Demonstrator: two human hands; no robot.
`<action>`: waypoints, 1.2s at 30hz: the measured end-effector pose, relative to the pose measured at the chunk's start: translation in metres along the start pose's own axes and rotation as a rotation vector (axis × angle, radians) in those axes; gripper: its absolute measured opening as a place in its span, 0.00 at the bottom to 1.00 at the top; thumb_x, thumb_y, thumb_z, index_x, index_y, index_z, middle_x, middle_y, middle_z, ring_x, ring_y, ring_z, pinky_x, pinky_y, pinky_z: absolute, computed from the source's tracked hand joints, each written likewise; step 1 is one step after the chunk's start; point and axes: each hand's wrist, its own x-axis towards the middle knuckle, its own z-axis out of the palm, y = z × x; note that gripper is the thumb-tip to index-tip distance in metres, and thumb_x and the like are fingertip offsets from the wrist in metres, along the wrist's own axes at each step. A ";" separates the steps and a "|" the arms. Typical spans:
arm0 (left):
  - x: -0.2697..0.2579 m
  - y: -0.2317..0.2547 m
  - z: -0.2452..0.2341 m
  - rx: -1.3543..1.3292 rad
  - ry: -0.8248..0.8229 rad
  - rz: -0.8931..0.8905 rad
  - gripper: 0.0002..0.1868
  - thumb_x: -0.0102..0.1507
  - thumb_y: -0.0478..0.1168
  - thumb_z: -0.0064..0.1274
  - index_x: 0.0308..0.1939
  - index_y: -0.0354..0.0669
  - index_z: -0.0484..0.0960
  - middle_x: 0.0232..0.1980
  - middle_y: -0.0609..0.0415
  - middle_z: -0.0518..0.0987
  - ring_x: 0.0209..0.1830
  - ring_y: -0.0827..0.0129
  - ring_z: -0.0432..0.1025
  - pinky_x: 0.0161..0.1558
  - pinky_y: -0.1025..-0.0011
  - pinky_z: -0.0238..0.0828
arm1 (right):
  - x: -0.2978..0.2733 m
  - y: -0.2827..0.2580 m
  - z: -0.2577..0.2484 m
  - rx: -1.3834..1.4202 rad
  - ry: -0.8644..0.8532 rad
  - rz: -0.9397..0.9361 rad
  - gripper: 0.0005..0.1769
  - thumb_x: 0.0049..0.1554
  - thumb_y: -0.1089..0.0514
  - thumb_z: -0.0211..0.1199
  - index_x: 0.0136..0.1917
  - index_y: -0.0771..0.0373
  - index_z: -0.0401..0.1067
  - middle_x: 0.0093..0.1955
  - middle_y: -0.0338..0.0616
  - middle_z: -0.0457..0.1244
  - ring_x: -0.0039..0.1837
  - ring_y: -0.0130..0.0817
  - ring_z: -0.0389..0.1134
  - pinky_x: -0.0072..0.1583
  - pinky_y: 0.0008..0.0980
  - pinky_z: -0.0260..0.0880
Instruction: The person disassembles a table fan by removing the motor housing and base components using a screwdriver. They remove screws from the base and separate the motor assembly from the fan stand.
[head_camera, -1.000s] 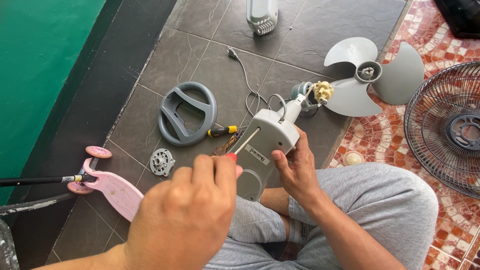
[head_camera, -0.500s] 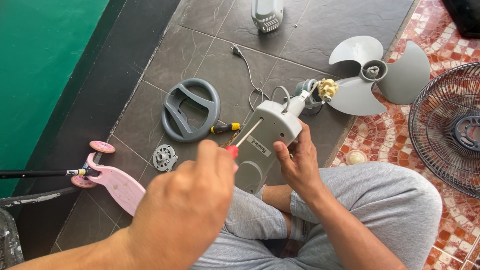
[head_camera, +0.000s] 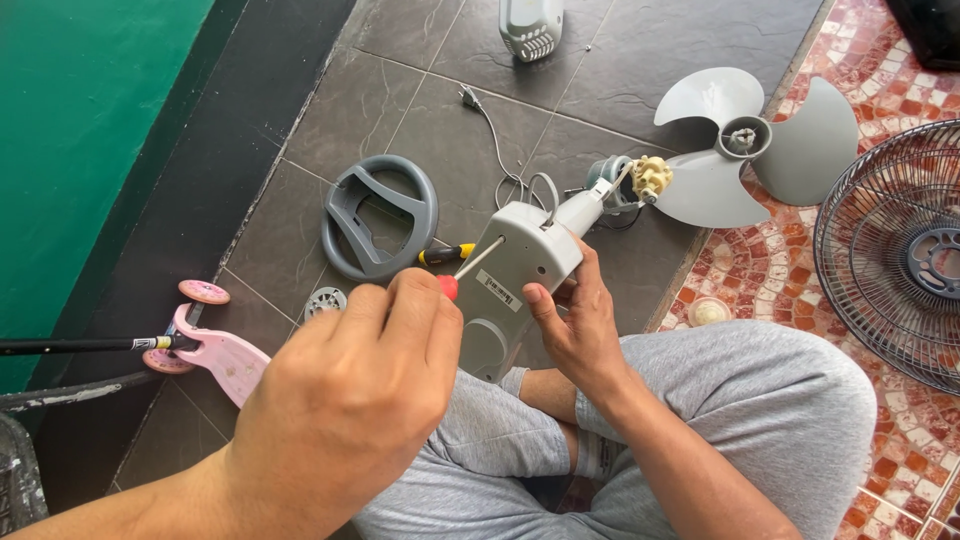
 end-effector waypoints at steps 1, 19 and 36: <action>0.000 -0.001 0.000 -0.173 -0.076 -0.149 0.10 0.66 0.39 0.53 0.40 0.33 0.77 0.40 0.46 0.75 0.32 0.60 0.75 0.28 0.66 0.72 | 0.000 0.000 0.001 0.005 -0.003 -0.001 0.35 0.65 0.45 0.59 0.75 0.66 0.52 0.56 0.54 0.69 0.56 0.40 0.76 0.56 0.37 0.80; -0.007 0.005 0.002 -0.446 -0.258 -0.424 0.14 0.71 0.47 0.47 0.38 0.39 0.73 0.36 0.50 0.72 0.28 0.60 0.78 0.25 0.64 0.74 | 0.001 0.005 0.002 0.020 -0.007 0.012 0.36 0.66 0.43 0.57 0.75 0.67 0.51 0.55 0.52 0.69 0.56 0.36 0.75 0.55 0.34 0.78; -0.014 0.003 0.008 -0.448 -0.195 -0.397 0.19 0.68 0.55 0.54 0.45 0.41 0.76 0.37 0.53 0.71 0.31 0.66 0.75 0.24 0.69 0.71 | -0.004 0.007 0.004 -0.016 0.004 -0.003 0.36 0.65 0.43 0.58 0.75 0.67 0.52 0.55 0.51 0.68 0.54 0.34 0.74 0.54 0.33 0.78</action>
